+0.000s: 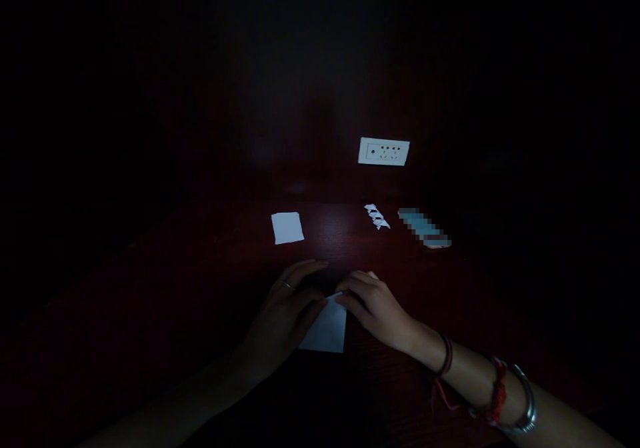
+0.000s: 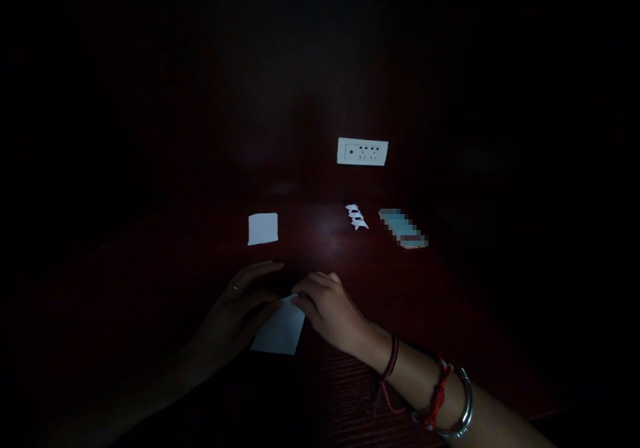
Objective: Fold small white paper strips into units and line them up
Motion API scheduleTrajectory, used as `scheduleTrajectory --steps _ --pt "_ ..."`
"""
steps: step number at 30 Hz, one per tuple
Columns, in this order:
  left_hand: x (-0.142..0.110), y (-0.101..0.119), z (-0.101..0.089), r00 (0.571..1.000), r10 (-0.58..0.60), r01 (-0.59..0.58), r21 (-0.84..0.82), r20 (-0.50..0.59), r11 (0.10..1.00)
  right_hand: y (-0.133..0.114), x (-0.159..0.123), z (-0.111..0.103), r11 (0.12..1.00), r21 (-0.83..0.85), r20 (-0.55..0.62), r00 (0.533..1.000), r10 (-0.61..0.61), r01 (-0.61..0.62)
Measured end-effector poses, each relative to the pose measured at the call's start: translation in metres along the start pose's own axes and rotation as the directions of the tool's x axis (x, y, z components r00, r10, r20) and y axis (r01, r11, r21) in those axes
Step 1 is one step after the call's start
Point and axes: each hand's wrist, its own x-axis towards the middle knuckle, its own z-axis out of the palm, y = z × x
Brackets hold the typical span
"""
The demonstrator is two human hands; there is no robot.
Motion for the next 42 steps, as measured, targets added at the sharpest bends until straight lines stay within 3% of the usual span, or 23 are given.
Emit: scheduleTrajectory --steps 30,42 --pt "-0.002 0.0 -0.004 0.998 -0.048 0.05 -0.044 0.044 0.998 0.002 -0.001 0.002 0.993 -0.116 0.065 0.998 0.005 0.002" --pt "-0.006 -0.002 0.001 0.992 -0.098 0.101 -0.039 0.074 0.994 0.011 -0.001 0.001 0.997 0.036 -0.029 0.998 0.063 -0.062"
